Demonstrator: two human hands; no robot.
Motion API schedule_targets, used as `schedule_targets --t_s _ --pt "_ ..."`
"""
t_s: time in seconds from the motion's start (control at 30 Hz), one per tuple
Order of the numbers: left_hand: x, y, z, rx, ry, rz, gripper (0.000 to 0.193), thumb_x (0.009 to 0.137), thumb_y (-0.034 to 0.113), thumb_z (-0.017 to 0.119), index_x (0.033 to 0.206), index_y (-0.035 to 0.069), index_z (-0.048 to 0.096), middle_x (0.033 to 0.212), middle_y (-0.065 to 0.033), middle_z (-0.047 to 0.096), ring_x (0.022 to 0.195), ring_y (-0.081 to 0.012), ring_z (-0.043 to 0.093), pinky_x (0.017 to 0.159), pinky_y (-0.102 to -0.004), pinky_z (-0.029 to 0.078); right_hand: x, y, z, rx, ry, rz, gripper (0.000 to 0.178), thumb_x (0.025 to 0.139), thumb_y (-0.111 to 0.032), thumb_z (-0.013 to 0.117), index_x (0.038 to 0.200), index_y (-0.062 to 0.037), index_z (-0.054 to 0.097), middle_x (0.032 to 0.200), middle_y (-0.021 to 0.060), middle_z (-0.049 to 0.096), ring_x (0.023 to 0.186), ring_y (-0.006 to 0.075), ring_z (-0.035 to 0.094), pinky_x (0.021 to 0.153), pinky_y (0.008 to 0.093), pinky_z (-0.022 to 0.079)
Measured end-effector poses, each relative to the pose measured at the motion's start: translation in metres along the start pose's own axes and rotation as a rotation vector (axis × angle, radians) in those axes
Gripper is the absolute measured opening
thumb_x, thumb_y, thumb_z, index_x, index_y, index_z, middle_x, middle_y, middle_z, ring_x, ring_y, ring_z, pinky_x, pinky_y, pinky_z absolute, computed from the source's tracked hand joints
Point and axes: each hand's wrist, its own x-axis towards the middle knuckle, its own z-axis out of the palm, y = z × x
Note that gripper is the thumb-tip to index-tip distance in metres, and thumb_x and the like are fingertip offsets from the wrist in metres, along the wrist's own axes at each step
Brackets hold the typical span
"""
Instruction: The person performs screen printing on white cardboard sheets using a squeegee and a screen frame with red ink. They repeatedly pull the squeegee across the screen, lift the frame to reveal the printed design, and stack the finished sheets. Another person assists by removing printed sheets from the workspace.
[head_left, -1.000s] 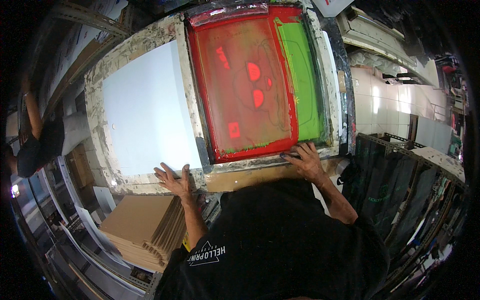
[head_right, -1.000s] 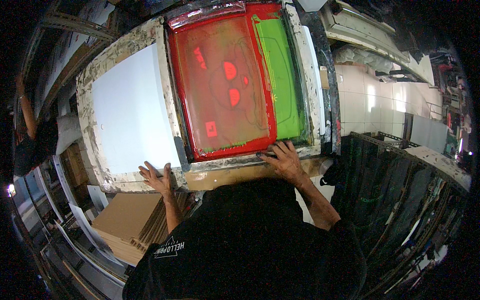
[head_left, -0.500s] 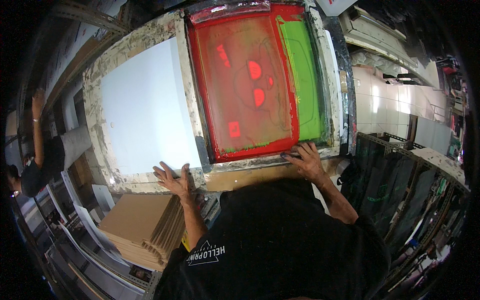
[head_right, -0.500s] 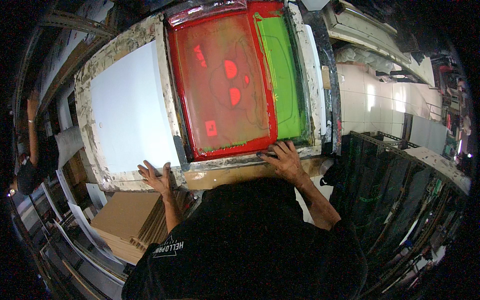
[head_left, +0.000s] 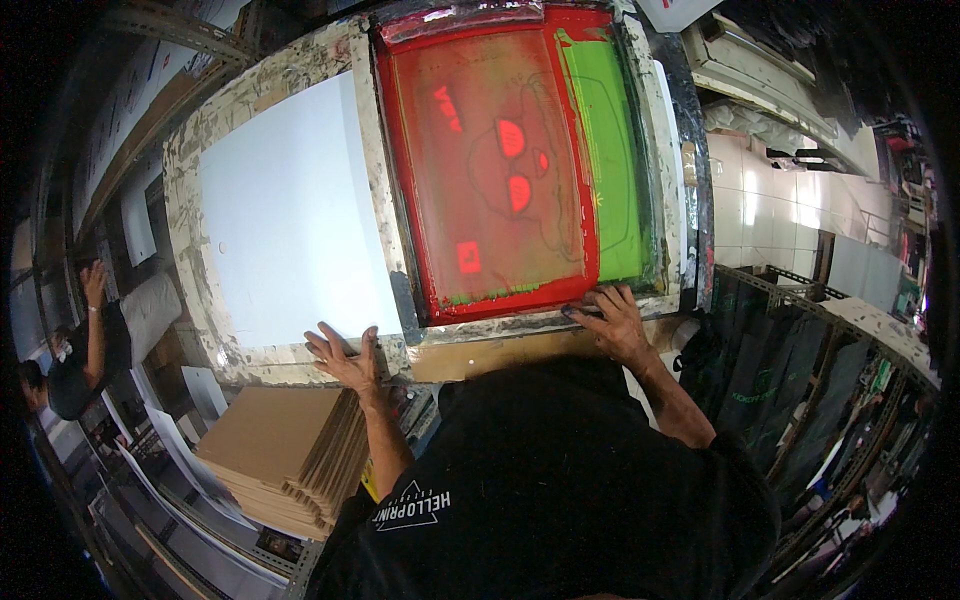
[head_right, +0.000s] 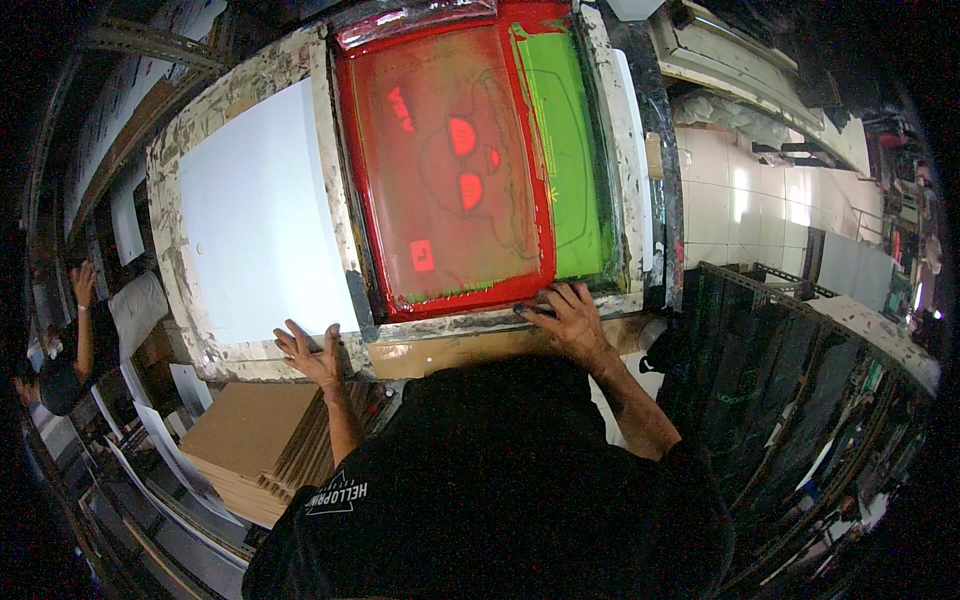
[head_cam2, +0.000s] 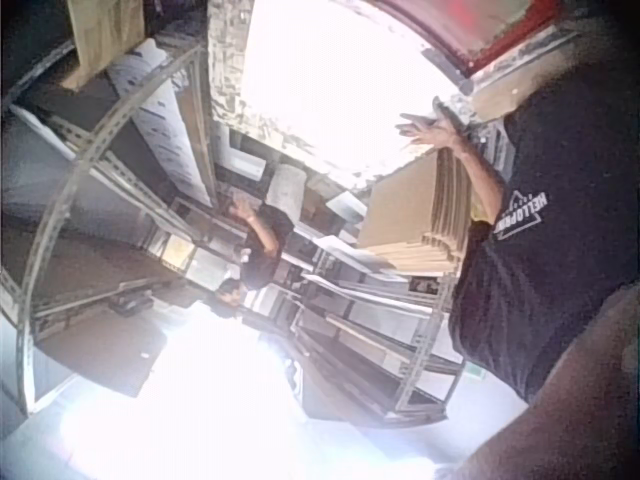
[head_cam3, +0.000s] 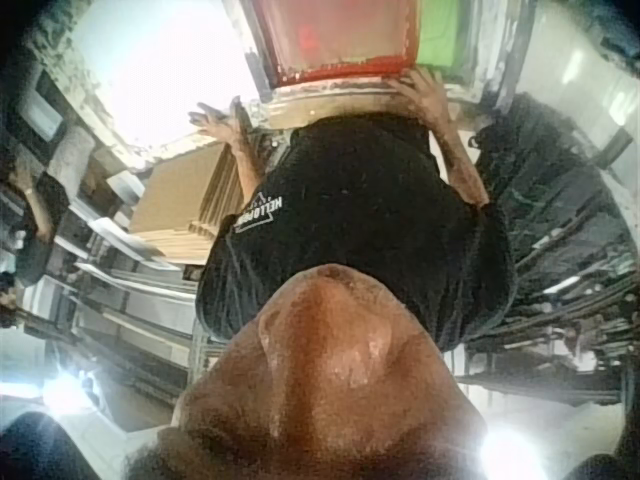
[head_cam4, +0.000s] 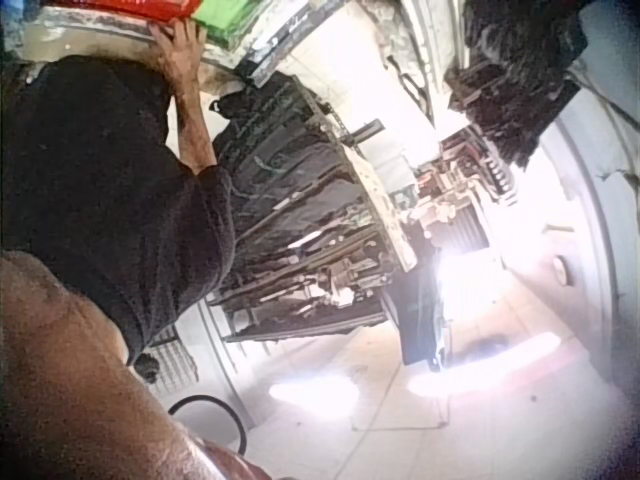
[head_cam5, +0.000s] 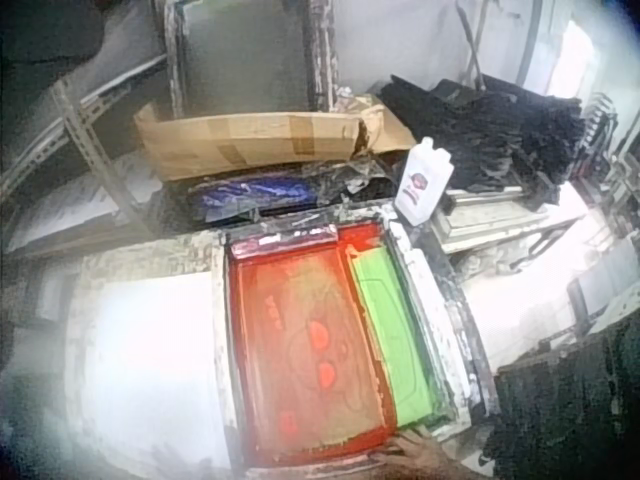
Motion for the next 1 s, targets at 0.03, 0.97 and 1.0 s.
schedule_targets --t_s 0.03,0.97,1.0 --pt "0.000 -0.001 0.001 0.008 0.005 0.001 0.098 0.073 0.069 0.070 0.152 0.023 0.033 0.160 -0.0183 0.018 0.146 -0.0433 0.013 0.112 -0.0693 0.006 0.001 0.000 0.000 0.000 0.010 -0.003 0.052 0.060 0.003 0.067 0.108 -0.0172 0.072 0.110 0.0093 0.058 0.110 0.0296 0.054 0.093 0.0503 0.040" --pt "0.001 0.006 -0.005 -0.014 -0.015 -0.012 0.103 0.071 0.068 0.072 0.150 0.015 0.035 0.158 -0.0250 0.018 0.145 -0.0469 0.012 0.110 -0.0709 0.005 -0.009 0.006 0.004 -0.046 -0.130 0.019 0.078 0.051 -0.008 0.082 0.125 -0.0258 0.063 0.123 0.0073 0.053 0.120 0.0293 0.048 0.102 0.0510 0.035" --pt "0.001 0.007 -0.005 -0.018 -0.013 -0.013 0.103 0.071 0.068 0.072 0.150 0.015 0.035 0.158 -0.0249 0.018 0.145 -0.0469 0.012 0.110 -0.0708 0.005 -0.008 0.005 0.003 -0.044 -0.121 0.014 0.077 0.052 -0.008 0.082 0.124 -0.0254 0.063 0.123 0.0073 0.053 0.119 0.0290 0.049 0.101 0.0506 0.035"
